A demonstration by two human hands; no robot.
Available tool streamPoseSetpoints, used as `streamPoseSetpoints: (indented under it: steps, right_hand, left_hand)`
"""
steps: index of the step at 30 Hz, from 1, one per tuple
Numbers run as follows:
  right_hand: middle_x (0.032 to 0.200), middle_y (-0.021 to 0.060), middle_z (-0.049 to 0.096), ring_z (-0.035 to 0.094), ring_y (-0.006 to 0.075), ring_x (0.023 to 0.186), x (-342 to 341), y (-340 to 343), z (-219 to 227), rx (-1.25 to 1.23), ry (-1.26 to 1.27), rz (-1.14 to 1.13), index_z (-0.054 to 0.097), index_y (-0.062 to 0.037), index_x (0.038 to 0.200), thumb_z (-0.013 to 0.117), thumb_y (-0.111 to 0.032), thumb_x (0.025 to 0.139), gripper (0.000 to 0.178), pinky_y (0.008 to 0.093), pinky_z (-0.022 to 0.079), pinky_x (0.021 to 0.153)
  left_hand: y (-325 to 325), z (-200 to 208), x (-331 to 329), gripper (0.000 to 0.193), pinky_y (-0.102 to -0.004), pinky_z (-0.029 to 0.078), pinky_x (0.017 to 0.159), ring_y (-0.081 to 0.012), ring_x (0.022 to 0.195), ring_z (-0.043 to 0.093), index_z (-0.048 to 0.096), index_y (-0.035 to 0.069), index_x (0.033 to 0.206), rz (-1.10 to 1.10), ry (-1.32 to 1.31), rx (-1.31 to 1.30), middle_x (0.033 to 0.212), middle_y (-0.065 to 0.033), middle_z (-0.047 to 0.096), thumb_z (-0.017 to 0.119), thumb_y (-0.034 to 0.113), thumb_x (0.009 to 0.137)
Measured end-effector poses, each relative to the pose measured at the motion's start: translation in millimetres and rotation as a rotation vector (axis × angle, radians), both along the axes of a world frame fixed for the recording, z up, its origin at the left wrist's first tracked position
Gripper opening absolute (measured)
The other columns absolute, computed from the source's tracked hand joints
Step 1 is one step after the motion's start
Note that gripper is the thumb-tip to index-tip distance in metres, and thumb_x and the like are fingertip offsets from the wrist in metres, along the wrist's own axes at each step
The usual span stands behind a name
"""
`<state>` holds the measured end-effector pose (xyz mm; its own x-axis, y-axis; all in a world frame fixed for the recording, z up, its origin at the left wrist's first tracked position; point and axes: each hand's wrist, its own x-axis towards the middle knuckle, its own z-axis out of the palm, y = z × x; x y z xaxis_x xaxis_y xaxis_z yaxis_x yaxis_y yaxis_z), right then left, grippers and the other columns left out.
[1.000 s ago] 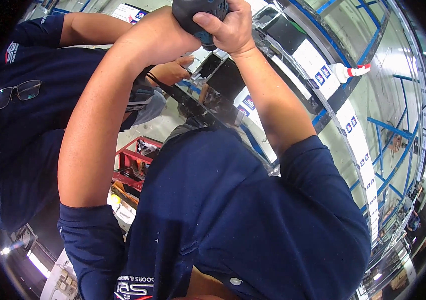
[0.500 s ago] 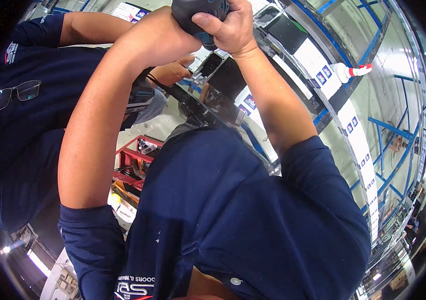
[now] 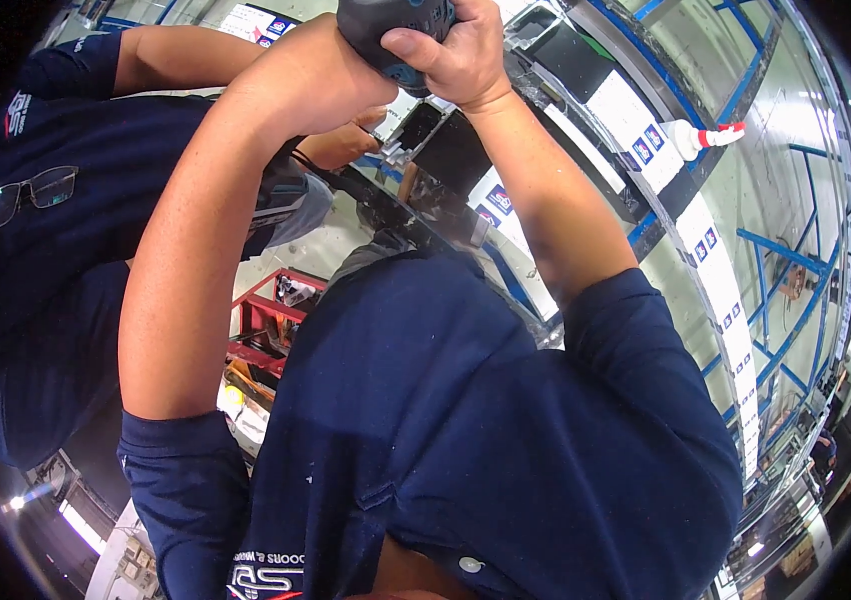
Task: The person assembles metal frames by joining metal profiles with screws using a power drill and with rivets using a pneumatic riveter.
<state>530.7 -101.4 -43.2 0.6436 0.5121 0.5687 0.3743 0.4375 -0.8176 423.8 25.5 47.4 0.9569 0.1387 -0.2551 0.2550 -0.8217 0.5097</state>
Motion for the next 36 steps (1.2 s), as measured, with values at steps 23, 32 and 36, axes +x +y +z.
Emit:
streamPoseSetpoints:
  steps: [23, 32, 36]
  right_hand:
    - [0.111, 0.0078, 0.071, 0.065, 0.0194, 0.103, 6.0, 3.4, -5.6, 0.015, 0.078, 0.064, 0.067, 0.0043, 0.122, 0.085, -0.064, 0.076, 0.084, 0.0350, 0.051, 0.096]
    - [0.111, 0.0081, 0.071, 0.065, 0.0197, 0.103, 3.4, 4.2, -7.9, 0.047, 0.154, 0.088, 0.066, 0.0042, 0.124, 0.085, -0.065, 0.076, 0.086, 0.0352, 0.051, 0.096]
    - [0.112, 0.0088, 0.071, 0.065, 0.0199, 0.103, 8.4, 4.4, -8.6, 0.175, -0.073, 0.064, 0.065, 0.0047, 0.126, 0.084, -0.067, 0.076, 0.089, 0.0356, 0.051, 0.096]
  left_hand:
    - [0.7, -3.3, 2.4, 0.030, -0.0392, 0.058, 0.075, -0.0313, 0.080, 0.075, 0.076, 0.000, 0.101, -0.012, 0.014, 0.001, 0.087, -0.0207, 0.076, 0.073, 0.019, 0.077]
    - [5.8, -6.8, 3.0, 0.026, -0.0355, 0.056, 0.072, -0.0233, 0.075, 0.071, 0.076, 0.000, 0.098, -0.011, 0.090, -0.324, 0.084, -0.0105, 0.075, 0.075, 0.020, 0.083]
    - [3.6, 15.4, 5.8, 0.015, -0.0311, 0.052, 0.068, -0.0180, 0.072, 0.067, 0.075, 0.004, 0.090, 0.102, 0.278, -0.550, 0.079, -0.0036, 0.070, 0.074, 0.019, 0.088]
